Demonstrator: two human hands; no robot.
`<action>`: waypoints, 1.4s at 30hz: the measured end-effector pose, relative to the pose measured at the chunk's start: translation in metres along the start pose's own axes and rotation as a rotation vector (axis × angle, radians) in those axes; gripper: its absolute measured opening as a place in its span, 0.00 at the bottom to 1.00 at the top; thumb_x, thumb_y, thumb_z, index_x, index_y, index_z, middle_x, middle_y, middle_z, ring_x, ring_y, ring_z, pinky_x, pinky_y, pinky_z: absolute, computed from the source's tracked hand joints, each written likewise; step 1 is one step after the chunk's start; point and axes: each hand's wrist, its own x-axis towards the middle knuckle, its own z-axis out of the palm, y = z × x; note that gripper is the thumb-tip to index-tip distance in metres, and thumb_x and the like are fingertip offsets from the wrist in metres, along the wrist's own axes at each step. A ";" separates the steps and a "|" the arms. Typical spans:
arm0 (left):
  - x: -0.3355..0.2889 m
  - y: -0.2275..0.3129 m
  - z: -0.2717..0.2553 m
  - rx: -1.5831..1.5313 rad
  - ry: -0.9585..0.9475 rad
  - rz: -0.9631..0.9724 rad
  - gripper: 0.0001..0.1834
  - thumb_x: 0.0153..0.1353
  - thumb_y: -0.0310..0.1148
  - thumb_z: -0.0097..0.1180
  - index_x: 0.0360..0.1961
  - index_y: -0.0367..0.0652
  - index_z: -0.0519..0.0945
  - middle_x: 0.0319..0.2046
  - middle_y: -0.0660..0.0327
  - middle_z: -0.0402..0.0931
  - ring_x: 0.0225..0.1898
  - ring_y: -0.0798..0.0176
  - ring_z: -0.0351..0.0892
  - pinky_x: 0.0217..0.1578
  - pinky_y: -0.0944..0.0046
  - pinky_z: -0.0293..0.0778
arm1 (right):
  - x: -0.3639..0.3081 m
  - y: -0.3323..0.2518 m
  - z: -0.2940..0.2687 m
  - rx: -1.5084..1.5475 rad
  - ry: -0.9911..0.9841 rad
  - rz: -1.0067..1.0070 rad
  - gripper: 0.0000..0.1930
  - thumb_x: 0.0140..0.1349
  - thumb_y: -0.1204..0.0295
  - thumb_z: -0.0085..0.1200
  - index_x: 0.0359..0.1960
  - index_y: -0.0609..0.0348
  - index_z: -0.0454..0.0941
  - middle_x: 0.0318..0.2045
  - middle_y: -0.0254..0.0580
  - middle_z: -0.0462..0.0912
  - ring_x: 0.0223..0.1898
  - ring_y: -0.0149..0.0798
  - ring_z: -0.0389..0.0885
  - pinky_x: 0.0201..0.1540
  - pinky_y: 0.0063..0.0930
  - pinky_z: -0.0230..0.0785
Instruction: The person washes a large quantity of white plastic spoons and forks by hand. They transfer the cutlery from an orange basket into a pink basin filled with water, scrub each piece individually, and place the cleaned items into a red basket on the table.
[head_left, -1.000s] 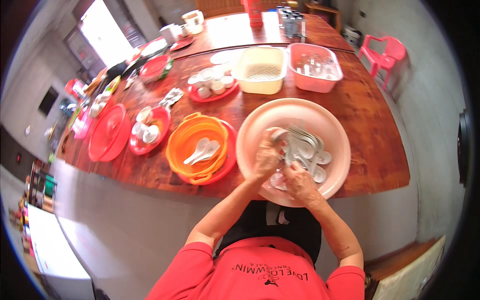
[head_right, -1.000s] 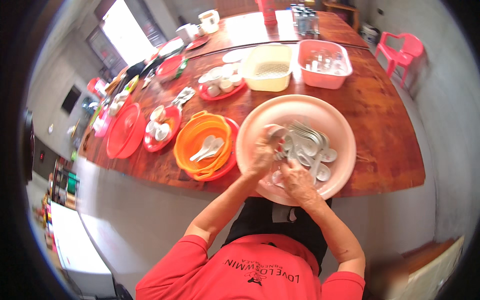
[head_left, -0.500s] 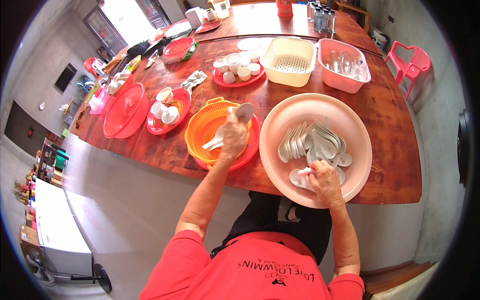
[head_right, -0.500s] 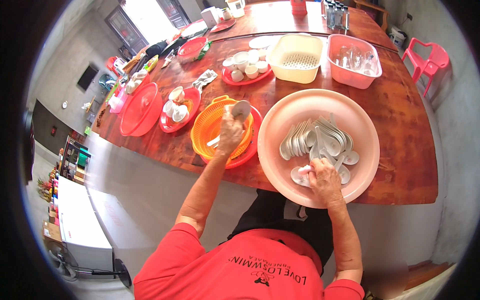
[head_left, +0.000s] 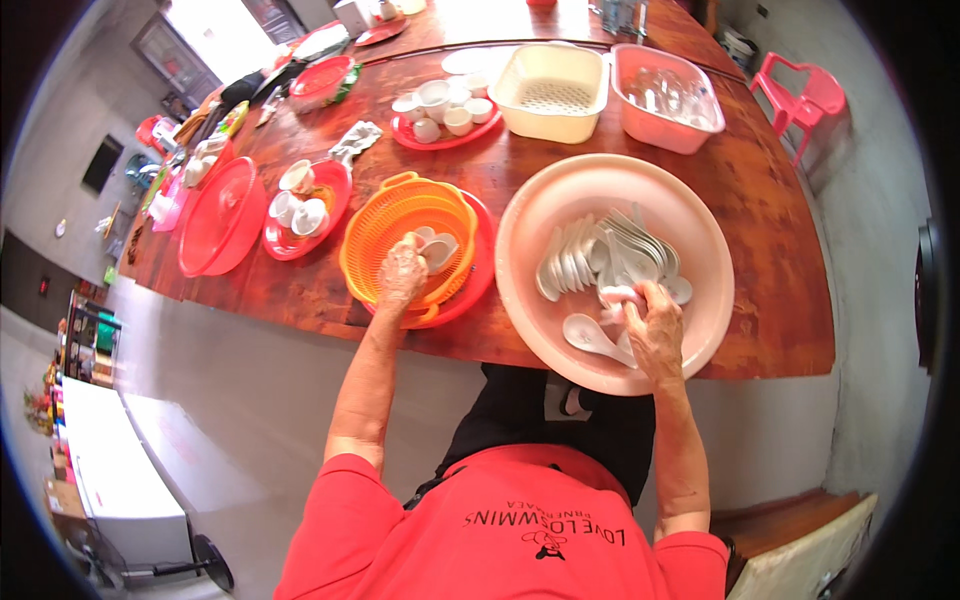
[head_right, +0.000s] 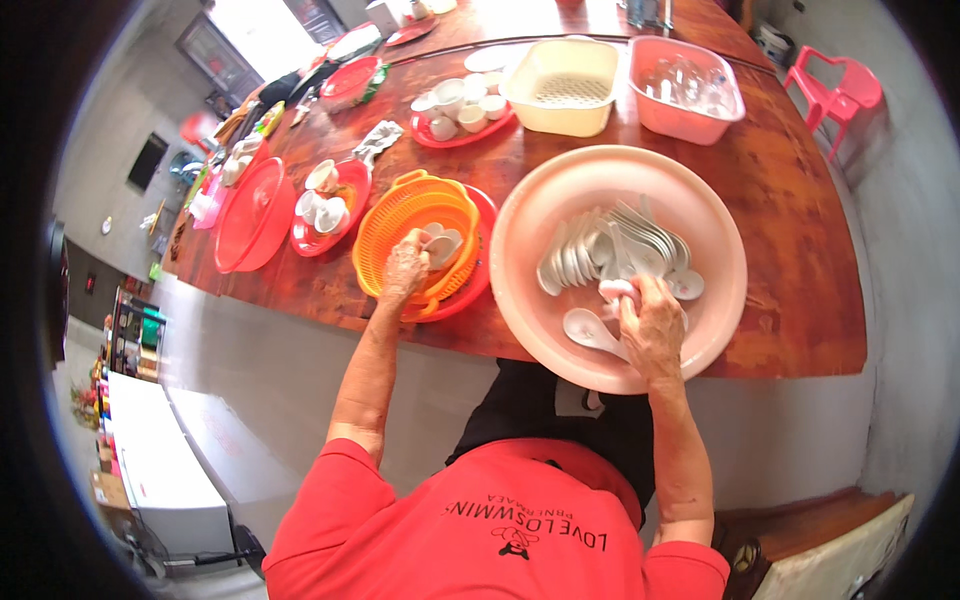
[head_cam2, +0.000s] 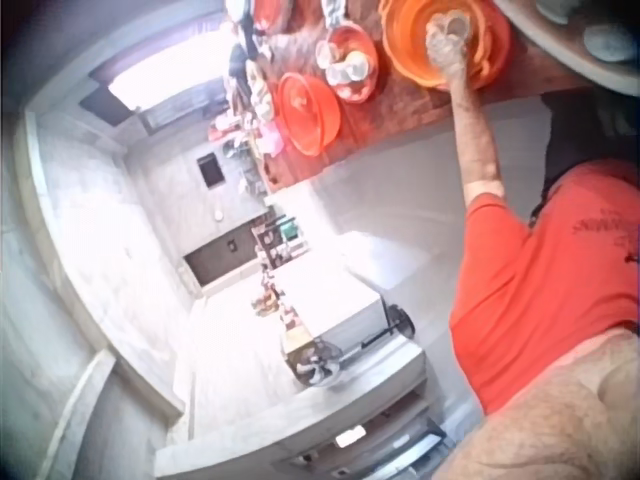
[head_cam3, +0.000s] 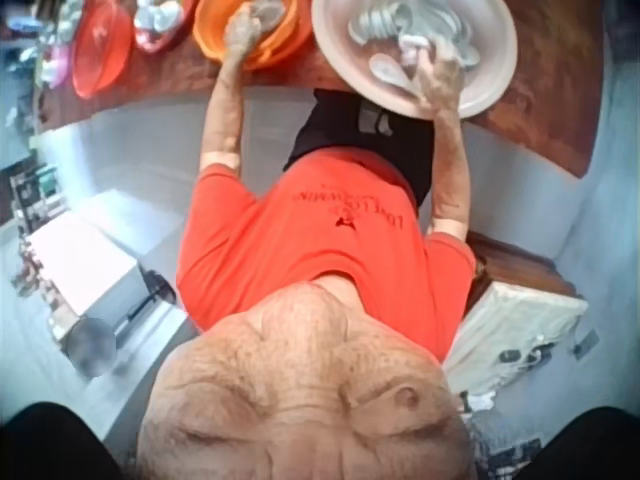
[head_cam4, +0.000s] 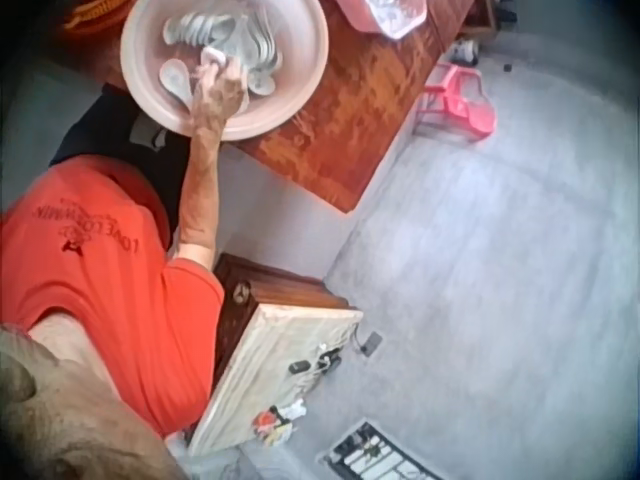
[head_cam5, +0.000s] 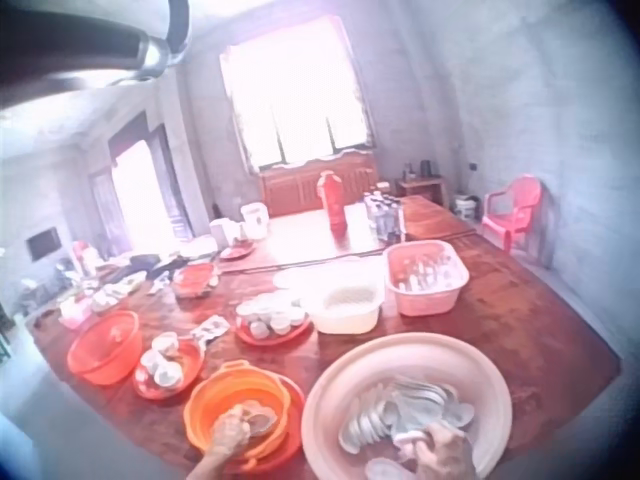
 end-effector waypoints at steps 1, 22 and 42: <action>-0.005 0.007 -0.004 0.037 0.010 -0.011 0.12 0.50 0.30 0.45 0.37 0.42 0.73 0.33 0.47 0.77 0.40 0.44 0.76 0.40 0.49 0.70 | 0.001 0.002 0.001 -0.022 0.002 -0.004 0.07 0.50 0.76 0.52 0.32 0.62 0.74 0.30 0.49 0.77 0.34 0.51 0.76 0.37 0.40 0.68; -0.081 0.211 0.029 -0.081 -0.739 1.051 0.13 0.49 0.28 0.56 0.39 0.45 0.76 0.38 0.58 0.72 0.39 0.53 0.76 0.39 0.56 0.73 | 0.003 0.010 -0.008 0.767 0.338 0.223 0.06 0.56 0.85 0.44 0.36 0.65 0.69 0.30 0.36 0.78 0.27 0.25 0.75 0.32 0.19 0.70; -0.056 0.197 0.000 -0.247 -0.141 0.560 0.11 0.57 0.35 0.54 0.34 0.38 0.70 0.31 0.49 0.74 0.29 0.49 0.76 0.32 0.54 0.73 | -0.003 0.015 0.008 0.049 -0.322 -0.041 0.08 0.54 0.72 0.48 0.34 0.59 0.75 0.30 0.53 0.77 0.39 0.51 0.76 0.43 0.43 0.68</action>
